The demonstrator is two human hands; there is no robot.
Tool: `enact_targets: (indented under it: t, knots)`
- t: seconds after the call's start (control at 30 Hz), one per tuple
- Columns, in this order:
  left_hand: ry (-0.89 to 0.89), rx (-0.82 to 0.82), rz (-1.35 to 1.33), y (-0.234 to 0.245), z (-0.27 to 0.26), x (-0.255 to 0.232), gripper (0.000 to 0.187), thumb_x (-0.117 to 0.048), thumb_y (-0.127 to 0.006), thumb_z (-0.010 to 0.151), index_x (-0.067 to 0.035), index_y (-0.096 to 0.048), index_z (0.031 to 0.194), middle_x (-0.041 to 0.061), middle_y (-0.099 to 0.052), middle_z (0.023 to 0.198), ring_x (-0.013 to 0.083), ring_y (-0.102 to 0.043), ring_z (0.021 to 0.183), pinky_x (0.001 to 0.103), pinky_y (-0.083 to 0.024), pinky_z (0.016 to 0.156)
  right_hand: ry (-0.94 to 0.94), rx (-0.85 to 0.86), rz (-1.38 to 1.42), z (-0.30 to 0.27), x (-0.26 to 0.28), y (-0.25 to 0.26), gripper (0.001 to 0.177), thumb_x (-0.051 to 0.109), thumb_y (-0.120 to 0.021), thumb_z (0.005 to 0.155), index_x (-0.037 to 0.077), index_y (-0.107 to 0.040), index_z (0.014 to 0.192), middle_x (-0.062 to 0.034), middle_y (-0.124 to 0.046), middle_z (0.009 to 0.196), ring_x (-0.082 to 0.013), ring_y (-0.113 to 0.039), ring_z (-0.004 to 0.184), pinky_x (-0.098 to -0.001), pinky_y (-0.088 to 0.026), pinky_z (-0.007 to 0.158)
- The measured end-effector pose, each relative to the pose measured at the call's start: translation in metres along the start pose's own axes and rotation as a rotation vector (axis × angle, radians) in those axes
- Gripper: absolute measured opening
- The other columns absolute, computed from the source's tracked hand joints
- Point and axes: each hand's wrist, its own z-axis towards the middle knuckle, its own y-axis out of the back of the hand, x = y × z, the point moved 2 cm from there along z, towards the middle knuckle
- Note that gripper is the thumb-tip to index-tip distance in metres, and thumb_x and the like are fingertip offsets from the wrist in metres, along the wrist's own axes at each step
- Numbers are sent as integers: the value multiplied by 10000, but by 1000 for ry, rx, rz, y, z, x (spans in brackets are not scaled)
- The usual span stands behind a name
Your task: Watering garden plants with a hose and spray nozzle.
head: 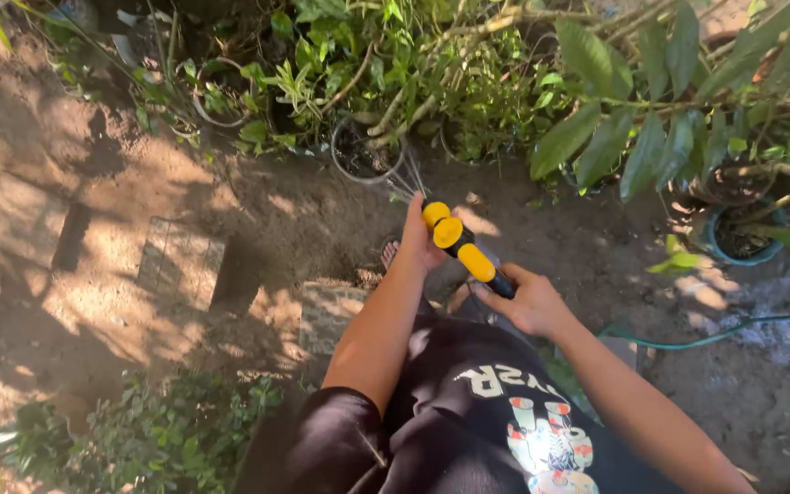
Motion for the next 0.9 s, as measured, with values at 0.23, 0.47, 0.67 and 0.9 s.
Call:
enact_targets:
  t: [0.23,0.47,0.67,0.9]
  knots:
    - [-102,27,-39,-60,-63,5,690,-771,-508,876,-109,-607,1042,166,-691,995,334,-679,926,486,-559,865,104,-12,91,-2,-1,10,550,471,-771,793,78,-685,1168,-74,-726,869,-169,-676,773,-339,-524,723]
    - [-108,134,-100,-110,-41,16,650,-661,-638,882,-39,-585,1066,179,-709,1086,351,-692,1022,499,-570,911,189,-23,156,-14,-26,32,414,313,-783,786,74,-688,1110,-51,-691,814,-141,-619,739,-334,-520,706]
    - [-78,265,97,-197,-38,30,549,-635,-685,879,-113,-635,1041,149,-702,959,327,-691,841,478,-593,767,247,-271,238,-39,-32,71,346,182,-776,799,54,-647,1093,-52,-659,778,-114,-575,719,-327,-518,675]
    - [-164,381,147,-235,-57,56,542,-646,-701,896,-127,-680,1052,36,-673,841,233,-687,706,431,-604,660,257,-314,313,-68,-43,95,338,124,-754,789,67,-640,1102,-28,-639,758,-100,-565,684,-326,-508,635]
